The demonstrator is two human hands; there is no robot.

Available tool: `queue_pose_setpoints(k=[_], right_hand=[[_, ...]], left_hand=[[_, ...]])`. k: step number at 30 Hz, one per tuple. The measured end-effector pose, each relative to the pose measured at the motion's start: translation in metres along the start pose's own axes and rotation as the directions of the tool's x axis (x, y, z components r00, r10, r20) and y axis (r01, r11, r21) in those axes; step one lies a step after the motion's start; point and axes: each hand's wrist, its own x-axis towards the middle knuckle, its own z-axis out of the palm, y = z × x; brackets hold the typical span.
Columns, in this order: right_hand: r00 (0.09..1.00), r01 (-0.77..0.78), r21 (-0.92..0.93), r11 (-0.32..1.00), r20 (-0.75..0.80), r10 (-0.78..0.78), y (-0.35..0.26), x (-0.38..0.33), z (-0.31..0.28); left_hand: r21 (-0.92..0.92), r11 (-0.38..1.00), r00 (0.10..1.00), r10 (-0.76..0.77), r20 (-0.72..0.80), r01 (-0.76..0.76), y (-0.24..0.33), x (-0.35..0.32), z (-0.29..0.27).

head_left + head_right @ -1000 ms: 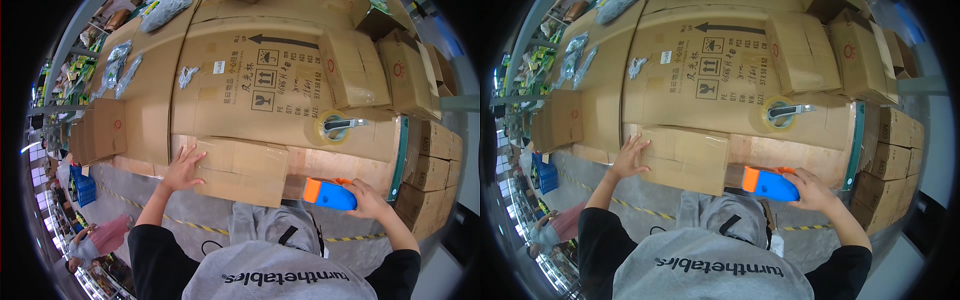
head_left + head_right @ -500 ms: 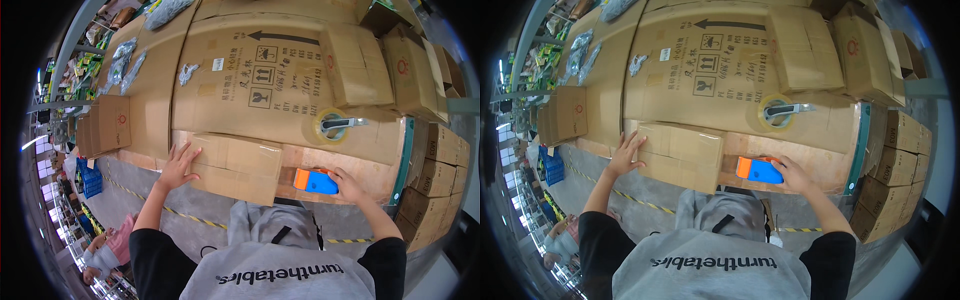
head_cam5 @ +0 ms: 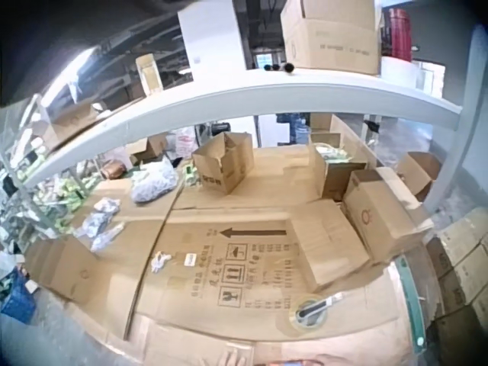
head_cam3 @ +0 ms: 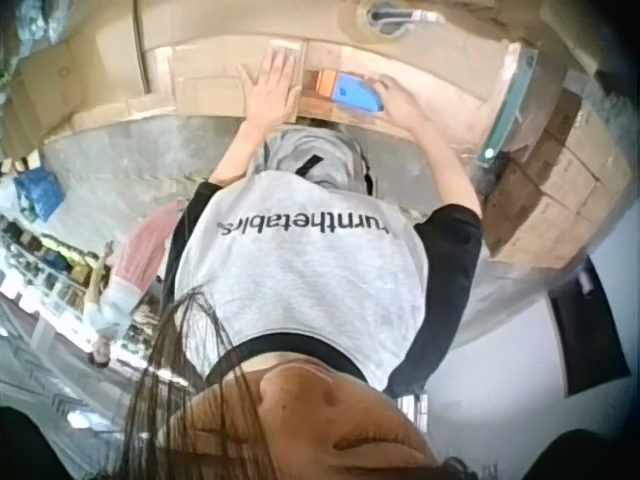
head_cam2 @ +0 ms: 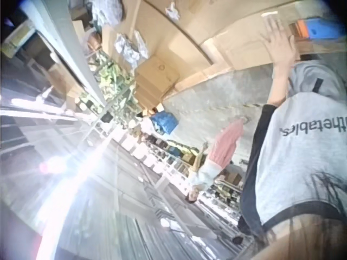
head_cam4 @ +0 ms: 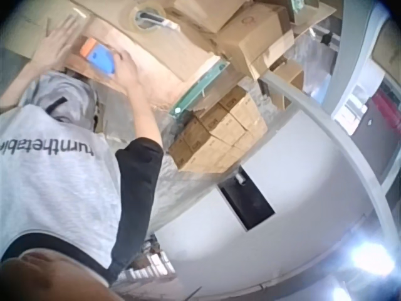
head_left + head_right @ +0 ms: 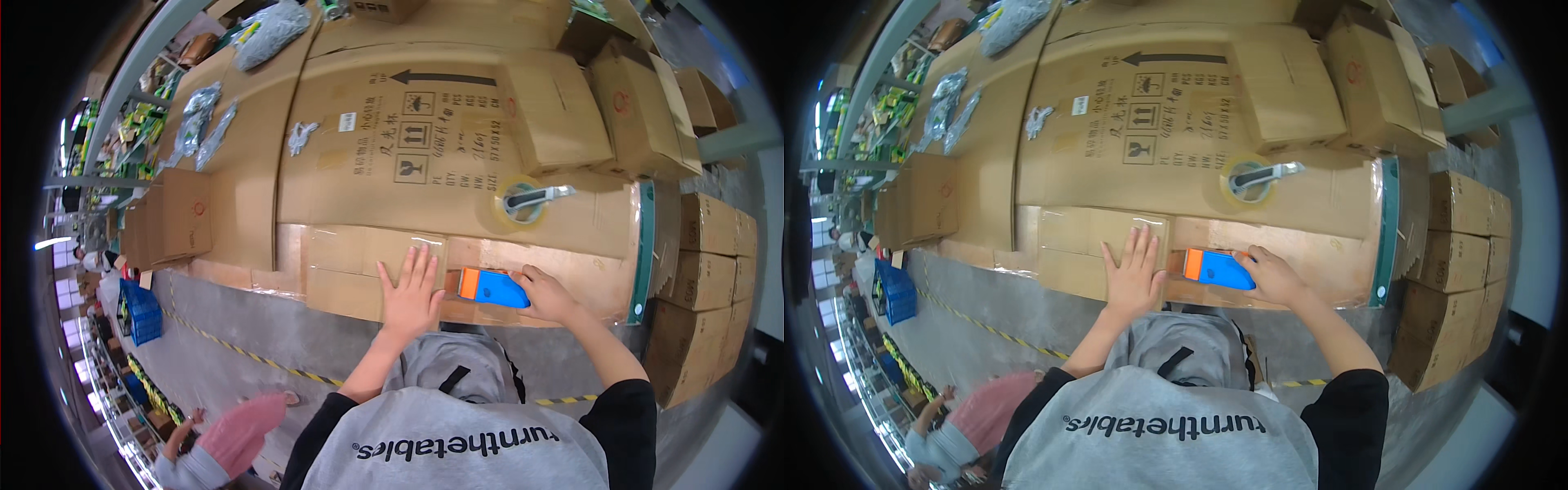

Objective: The person packs several green product bags into a cardboard box, then seals the box with tape using a tape dispenser.

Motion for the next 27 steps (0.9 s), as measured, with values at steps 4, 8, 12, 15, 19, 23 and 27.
queue_pose_setpoints(k=[4,8,12,15,19,23,27], right_hand=[[0.998,0.005,-0.032,0.999,-0.060,-0.007,0.005,-0.021,-0.002],[0.999,-0.047,-0.063,0.997,0.008,0.048,-0.022,-0.003,-0.012],[0.999,-0.042,-0.081,0.996,0.024,0.045,-0.044,0.014,-0.021],[0.996,-0.065,-0.118,0.991,0.055,0.072,-0.068,0.029,-0.034],[0.992,-0.093,-0.192,0.977,0.062,0.107,-0.098,0.046,-0.041],[0.987,-0.128,-0.305,0.944,0.051,0.151,-0.112,0.057,-0.049],[0.986,-0.119,-0.347,0.930,0.070,0.152,-0.127,0.067,-0.055]], left_hand=[[0.045,0.999,1.000,-0.004,0.006,0.004,-0.001,-0.001,-0.001],[0.021,1.000,1.000,0.013,-0.012,-0.013,0.002,0.002,-0.002],[0.039,0.999,0.999,0.013,-0.034,-0.011,0.002,0.000,0.003],[0.044,0.999,0.999,0.006,-0.040,-0.005,0.002,-0.001,0.002],[0.039,0.999,0.998,-0.010,-0.062,0.013,0.003,-0.002,0.004],[0.028,1.000,0.996,0.007,-0.089,-0.004,0.002,-0.003,0.004],[-0.006,1.000,0.994,-0.009,-0.109,0.009,0.003,-0.002,0.008]])
